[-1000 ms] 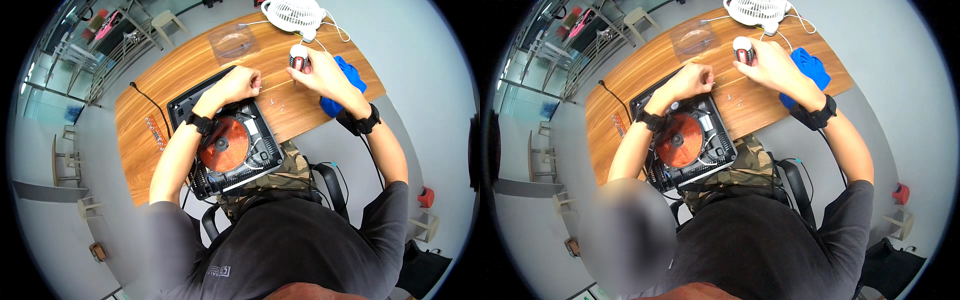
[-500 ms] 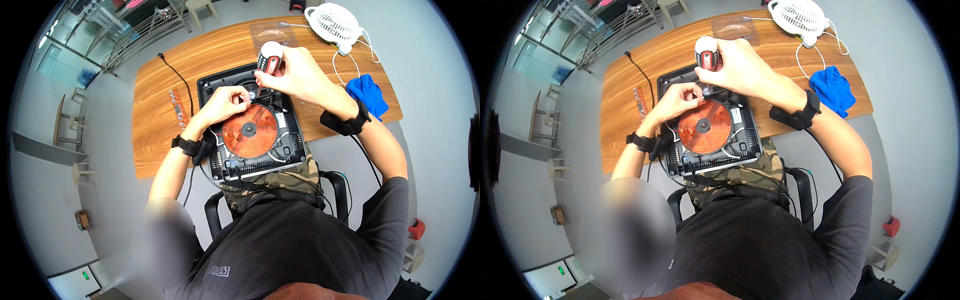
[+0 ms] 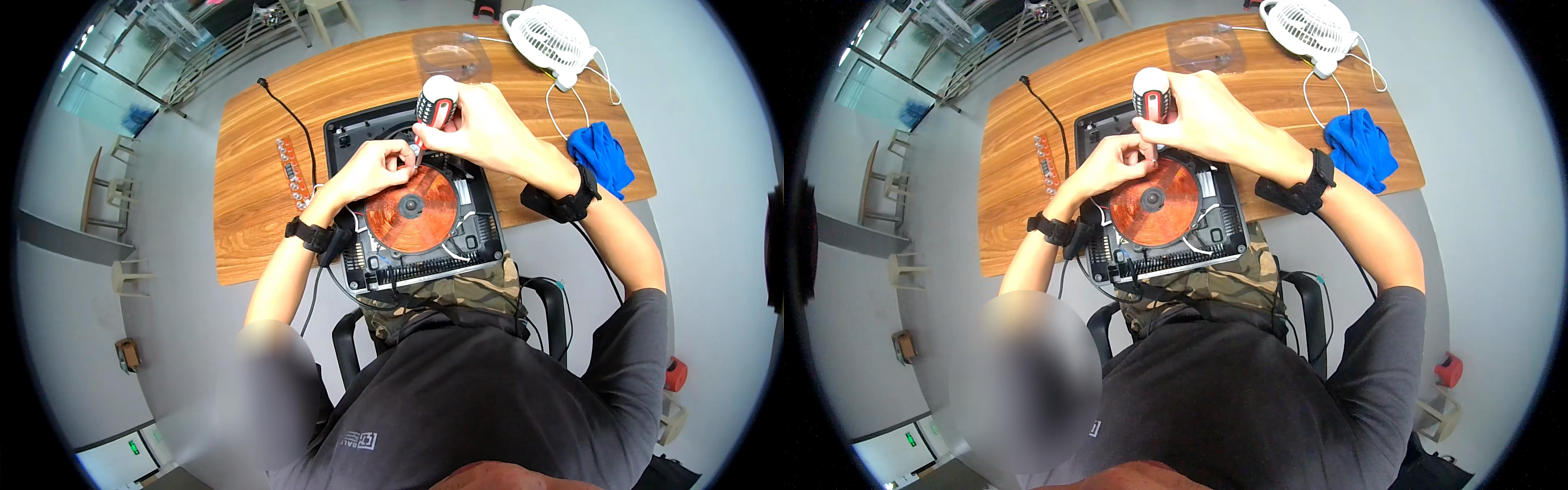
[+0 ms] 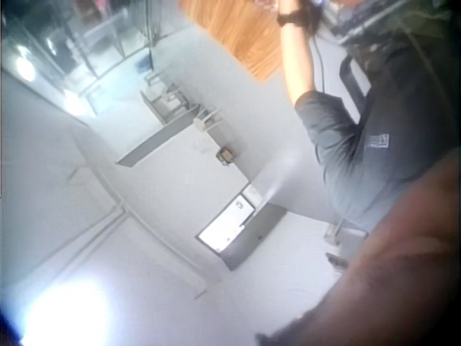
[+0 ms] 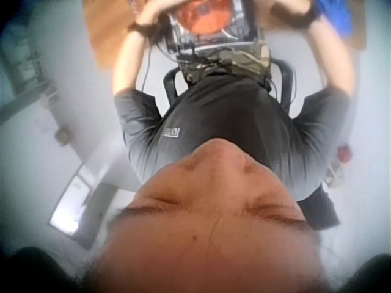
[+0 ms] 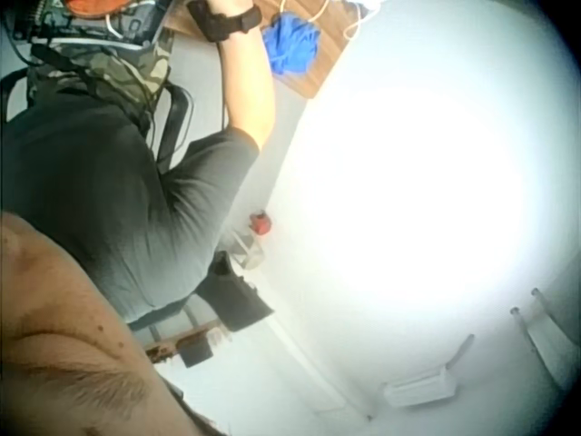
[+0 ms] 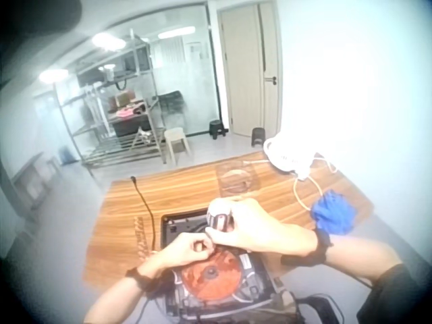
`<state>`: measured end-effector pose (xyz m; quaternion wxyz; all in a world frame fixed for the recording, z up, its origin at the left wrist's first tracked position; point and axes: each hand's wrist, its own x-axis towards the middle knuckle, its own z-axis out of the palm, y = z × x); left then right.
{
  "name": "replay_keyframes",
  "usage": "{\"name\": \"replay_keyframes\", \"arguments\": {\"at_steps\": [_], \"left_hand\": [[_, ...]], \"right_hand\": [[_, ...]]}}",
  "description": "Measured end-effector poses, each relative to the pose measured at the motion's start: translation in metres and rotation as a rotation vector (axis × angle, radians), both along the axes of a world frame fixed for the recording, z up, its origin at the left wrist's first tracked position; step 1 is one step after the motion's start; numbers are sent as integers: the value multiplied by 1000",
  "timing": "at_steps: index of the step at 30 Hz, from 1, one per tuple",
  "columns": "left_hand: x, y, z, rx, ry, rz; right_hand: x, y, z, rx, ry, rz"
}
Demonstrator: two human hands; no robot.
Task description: The person works on a disassembled electronic device with a large copper coil, using a screwdriver to tighten screws and adjusting internal components. The person handles wires and small parts while seated at a wooden table.
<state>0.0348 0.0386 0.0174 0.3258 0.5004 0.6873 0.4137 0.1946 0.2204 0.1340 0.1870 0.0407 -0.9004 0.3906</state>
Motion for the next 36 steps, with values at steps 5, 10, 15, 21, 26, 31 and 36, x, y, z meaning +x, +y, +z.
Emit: {"name": "replay_keyframes", "arguments": {"at_steps": [5, 10, 15, 21, 26, 31, 36], "left_hand": [[1, 3, -5, 24, -13, -3], [5, 8, -4, 51, -178, -1], [15, 20, 4, 172, -374, -9], [21, 37, 34, -86, 247, -22], [13, 47, 23, 80, 538, -226], [14, 54, 21, 69, 506, -261], [17, 56, 16, 68, 441, -202]], "right_hand": [[1, 2, -2, -6, -22, -13], [0, 7, -7, -31, 18, -60], [3, 18, -5, -34, 38, -112], [9, 37, -20, -24, 3, -53], [12, 46, -17, 68, -88, 9], [13, 49, -10, 105, -37, 25], [12, 55, 2, 204, 1, 52]]}}
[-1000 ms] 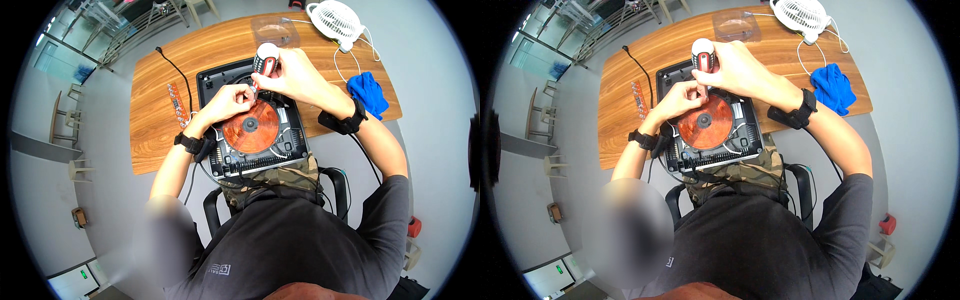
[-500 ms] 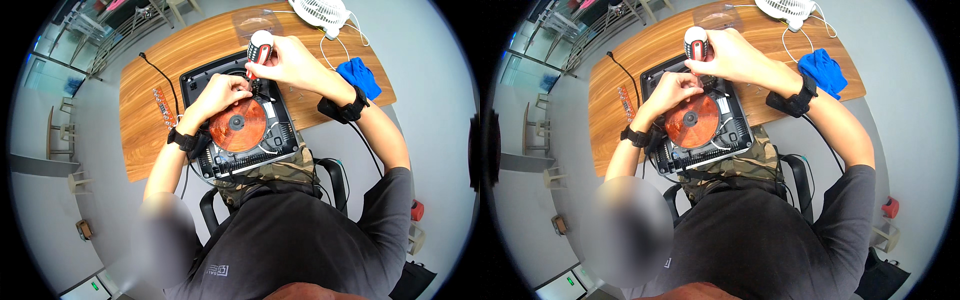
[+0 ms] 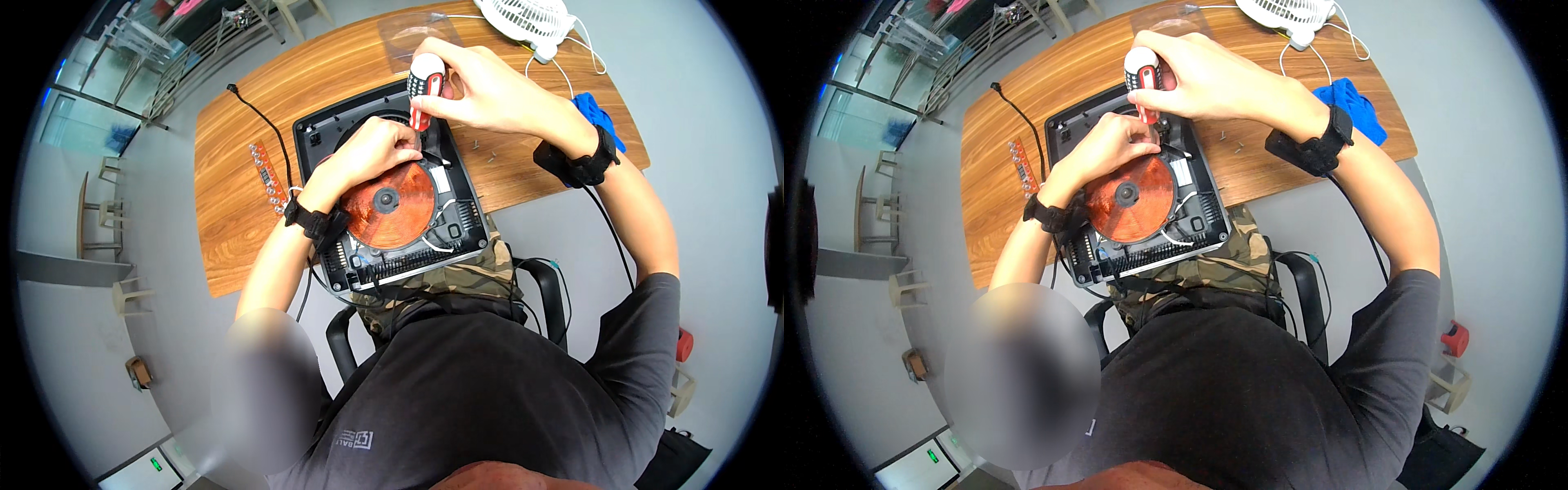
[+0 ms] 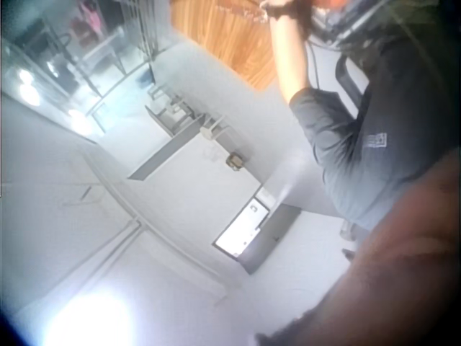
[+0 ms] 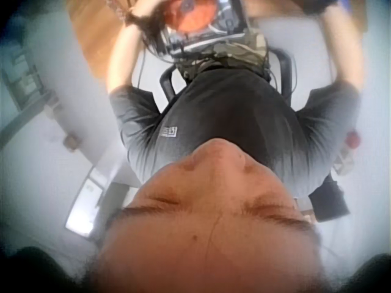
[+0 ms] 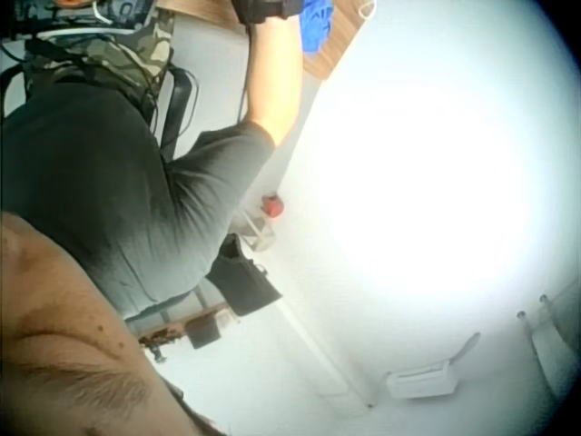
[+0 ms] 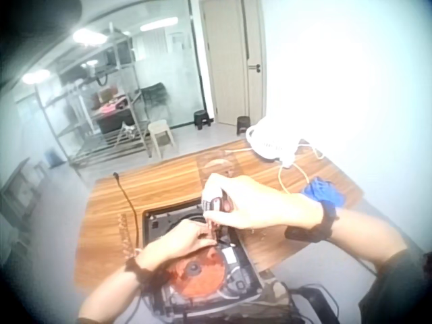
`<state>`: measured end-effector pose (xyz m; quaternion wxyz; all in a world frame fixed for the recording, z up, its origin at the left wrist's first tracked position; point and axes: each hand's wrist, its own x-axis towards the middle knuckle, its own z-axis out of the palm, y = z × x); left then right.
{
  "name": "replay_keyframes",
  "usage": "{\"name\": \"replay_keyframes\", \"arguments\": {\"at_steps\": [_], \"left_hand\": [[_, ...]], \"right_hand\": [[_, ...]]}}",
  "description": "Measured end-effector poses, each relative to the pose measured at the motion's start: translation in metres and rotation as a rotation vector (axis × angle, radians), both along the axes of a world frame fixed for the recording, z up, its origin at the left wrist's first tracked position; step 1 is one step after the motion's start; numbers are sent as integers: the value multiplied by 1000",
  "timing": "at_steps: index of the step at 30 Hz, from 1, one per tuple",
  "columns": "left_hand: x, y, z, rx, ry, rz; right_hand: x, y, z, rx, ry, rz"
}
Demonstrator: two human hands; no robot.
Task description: The person works on a disassembled electronic device with a large copper coil, using a screwdriver to tighten screws and adjusting internal components. The person handles wires and small parts while seated at a wooden table.
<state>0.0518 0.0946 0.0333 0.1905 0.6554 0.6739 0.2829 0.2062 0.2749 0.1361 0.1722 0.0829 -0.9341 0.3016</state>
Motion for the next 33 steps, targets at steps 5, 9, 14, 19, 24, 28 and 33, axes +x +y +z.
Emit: {"name": "replay_keyframes", "arguments": {"at_steps": [5, 9, 14, 19, 24, 28, 33], "left_hand": [[3, 5, 0, -19, -20, -18], [0, 8, -3, -35, -38, -63], [-1, 9, -2, -62, 17, -149], [0, 8, -4, -32, 48, -160], [3, 10, -4, -31, 52, -155], [0, 9, -13, -5, 78, -139], [-3, 7, -21, -42, 59, -89]], "right_hand": [[-1, -1, 10, 7, -65, 14], [-5, 3, 0, 2, -47, 54], [-8, 4, -8, -19, -26, 79], [-8, 2, -11, -19, -71, 78], [-6, 2, -14, -7, -45, 77], [-5, -3, -9, 36, -65, 69], [-7, -6, -11, 54, -47, 98]]}}
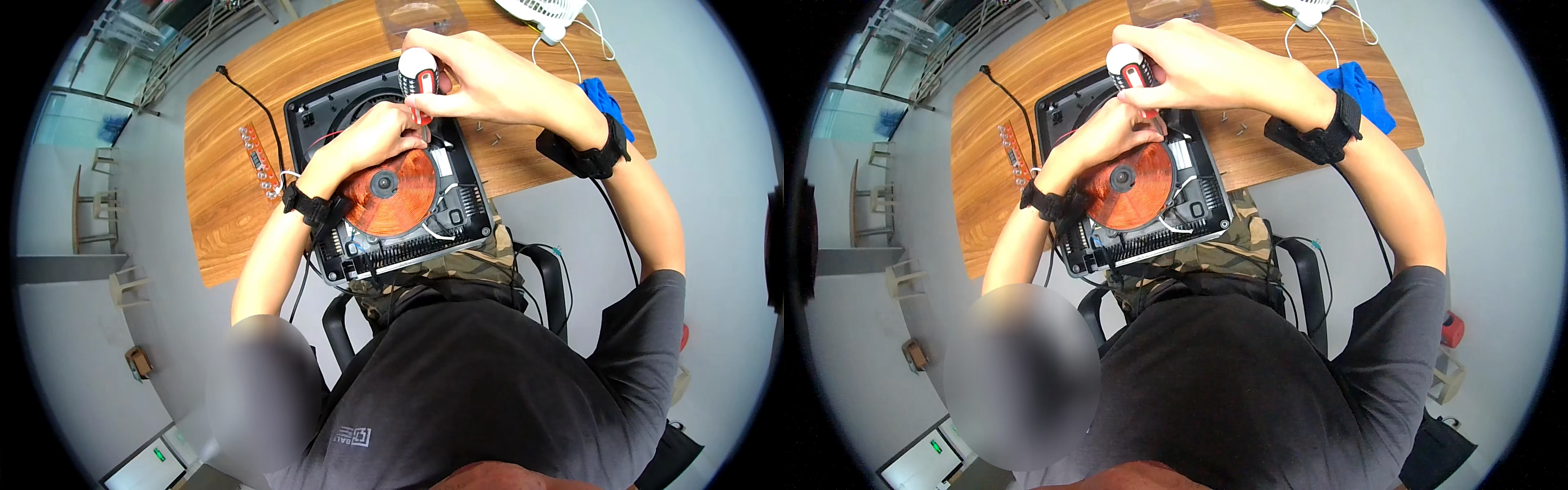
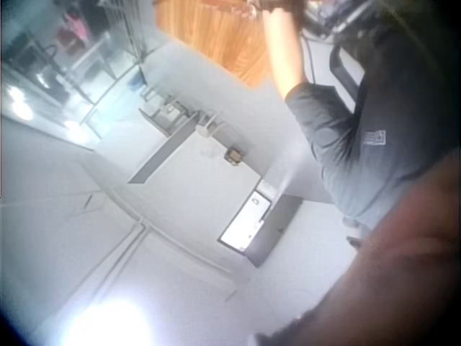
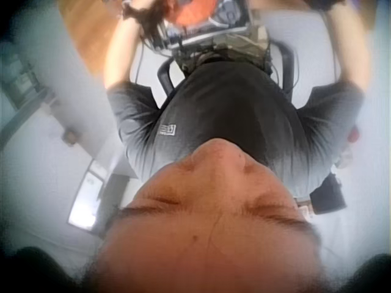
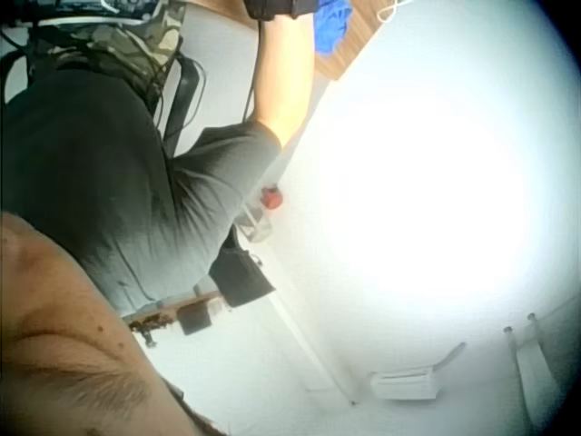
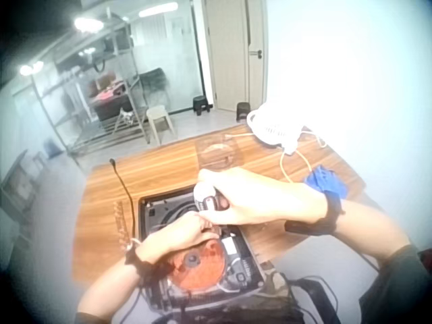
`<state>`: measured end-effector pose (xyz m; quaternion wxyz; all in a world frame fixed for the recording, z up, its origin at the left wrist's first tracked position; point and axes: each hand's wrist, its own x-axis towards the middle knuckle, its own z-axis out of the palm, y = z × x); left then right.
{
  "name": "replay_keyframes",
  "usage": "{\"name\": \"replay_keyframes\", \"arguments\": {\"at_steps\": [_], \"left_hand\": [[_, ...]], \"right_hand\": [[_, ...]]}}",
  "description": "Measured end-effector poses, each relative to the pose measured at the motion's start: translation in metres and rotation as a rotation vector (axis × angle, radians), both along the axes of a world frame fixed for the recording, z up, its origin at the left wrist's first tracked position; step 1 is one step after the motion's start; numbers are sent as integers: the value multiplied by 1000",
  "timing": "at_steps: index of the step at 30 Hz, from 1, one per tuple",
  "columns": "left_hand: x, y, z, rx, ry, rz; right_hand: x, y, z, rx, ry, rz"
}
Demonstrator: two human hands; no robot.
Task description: The person works on a disassembled electronic device with a large copper coil, using a screwdriver to tighten screws and adjusting internal components. The person handles wires and small parts while seated at a wooden table.
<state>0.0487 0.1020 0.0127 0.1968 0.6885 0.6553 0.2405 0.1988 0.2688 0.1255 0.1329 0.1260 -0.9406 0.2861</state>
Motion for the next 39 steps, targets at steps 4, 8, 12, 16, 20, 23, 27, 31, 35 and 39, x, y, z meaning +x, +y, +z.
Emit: {"name": "replay_keyframes", "arguments": {"at_steps": [4, 8, 12, 16, 20, 23, 27, 31, 35, 39], "left_hand": [[2, 1, 6, -77, -35, 34], [1, 4, 8, -124, -14, 12], [1, 2, 8, -134, -33, 18], [-1, 3, 11, -114, -155, 5], [-4, 5, 23, -140, -98, 24], [1, 5, 33, -192, -57, 42], [-1, 4, 26, -140, -77, 45], [-2, 4, 29, -179, -81, 53], [5, 5, 35, -297, -74, 79], [3, 3, 23, -209, 22, -5]], "right_hand": [[0, -3, 3, 12, -33, 24], [2, -3, 8, 77, -26, 16], [1, -7, 11, 46, -52, 18], [-1, -1, 0, 47, 33, 18], [4, -1, 2, -7, -12, -16], [5, -3, 6, -28, -53, -17], [4, -5, 5, -11, -29, -4], [-1, -3, -1, -10, 2, 17], [-2, -7, 5, -10, -6, 24], [-3, -8, 7, -22, -56, 22]]}}
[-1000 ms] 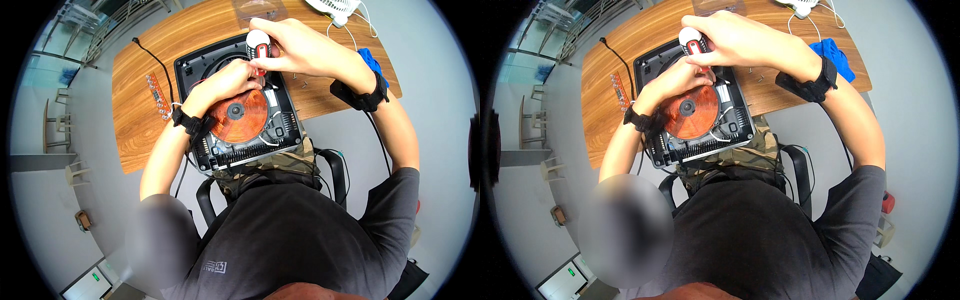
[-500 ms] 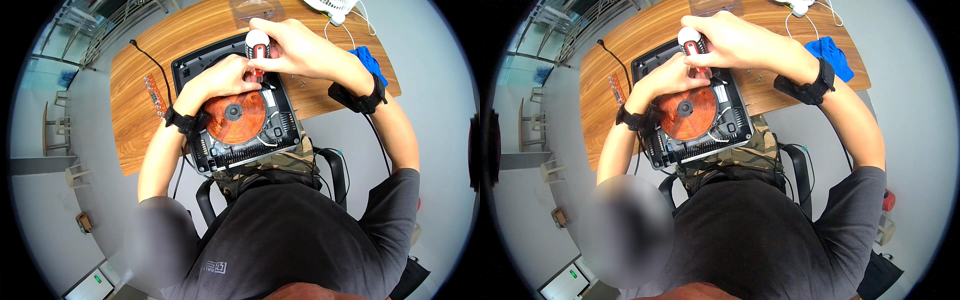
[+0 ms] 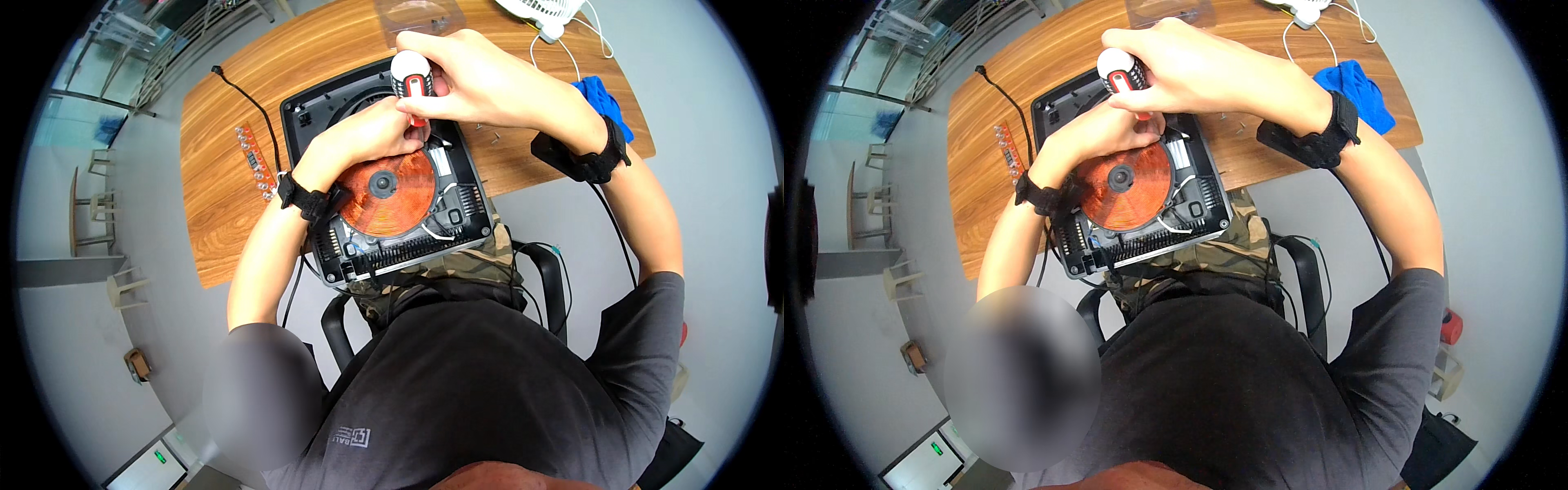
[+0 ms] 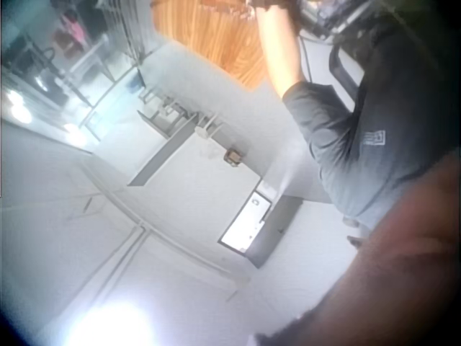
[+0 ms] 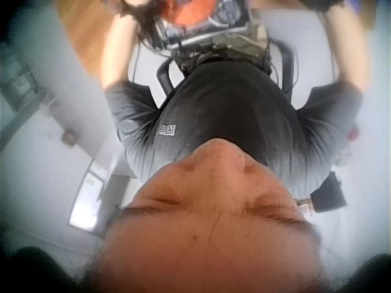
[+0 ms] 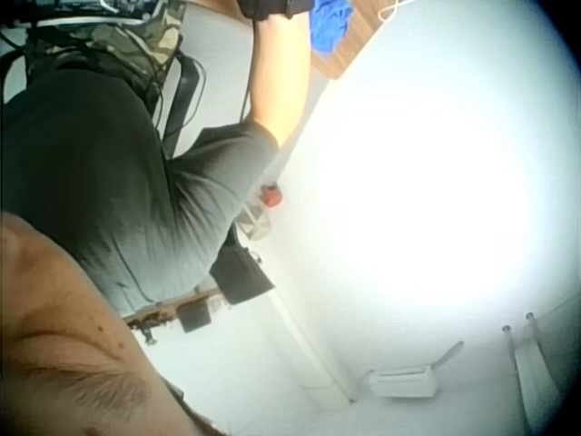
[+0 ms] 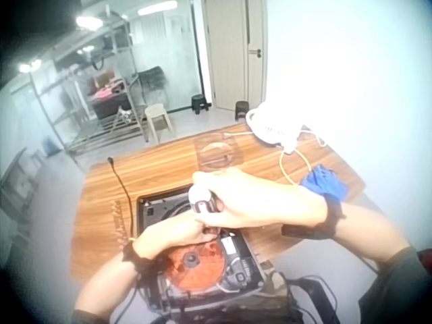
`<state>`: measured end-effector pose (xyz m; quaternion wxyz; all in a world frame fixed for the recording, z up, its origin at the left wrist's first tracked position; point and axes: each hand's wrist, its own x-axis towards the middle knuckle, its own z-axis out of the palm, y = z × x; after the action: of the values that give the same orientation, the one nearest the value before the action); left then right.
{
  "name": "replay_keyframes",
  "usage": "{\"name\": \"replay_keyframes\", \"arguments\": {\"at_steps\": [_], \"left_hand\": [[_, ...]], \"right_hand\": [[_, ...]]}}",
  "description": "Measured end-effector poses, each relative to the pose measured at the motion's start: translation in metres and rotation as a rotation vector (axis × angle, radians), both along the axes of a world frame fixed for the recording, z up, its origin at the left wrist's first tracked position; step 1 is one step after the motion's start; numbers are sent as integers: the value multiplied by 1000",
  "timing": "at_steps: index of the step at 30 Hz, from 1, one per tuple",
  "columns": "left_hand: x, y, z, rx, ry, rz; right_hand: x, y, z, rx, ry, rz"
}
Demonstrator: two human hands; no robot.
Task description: The person works on a disassembled electronic device with a large copper coil, using a screwdriver to tighten screws and adjusting internal components. The person handles wires and small parts while seated at a wooden table.
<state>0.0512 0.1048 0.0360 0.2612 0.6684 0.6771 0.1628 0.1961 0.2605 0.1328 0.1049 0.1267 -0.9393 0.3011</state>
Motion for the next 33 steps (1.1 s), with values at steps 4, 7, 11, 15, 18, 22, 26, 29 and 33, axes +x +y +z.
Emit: {"name": "replay_keyframes", "arguments": {"at_steps": [4, 7, 11, 15, 18, 22, 26, 29, 33], "left_hand": [[-1, 2, -3, 19, 5, -10], [1, 3, 6, -76, -84, 44], [-2, 4, -3, 7, -144, 16], [-5, 2, -6, 0, -99, 17], [-1, 4, 14, -28, -139, 63], [-4, -4, 36, 130, -186, 123], [-7, -4, 21, 177, -183, 136], [-4, -2, 30, 98, -126, 133], [-6, 2, 27, 135, -75, 100]], "right_hand": [[1, 0, 0, 8, 9, -9], [-1, 0, -1, 0, 18, 0], [0, -1, -12, -13, 57, 7], [0, 3, -12, -48, 73, -1], [0, 10, -13, -33, 55, -17], [-2, 7, -12, -53, 42, -27], [-4, 5, -5, 44, 22, -32], [1, 4, 5, 138, -36, -54], [6, 7, 4, 237, 212, 5]]}}
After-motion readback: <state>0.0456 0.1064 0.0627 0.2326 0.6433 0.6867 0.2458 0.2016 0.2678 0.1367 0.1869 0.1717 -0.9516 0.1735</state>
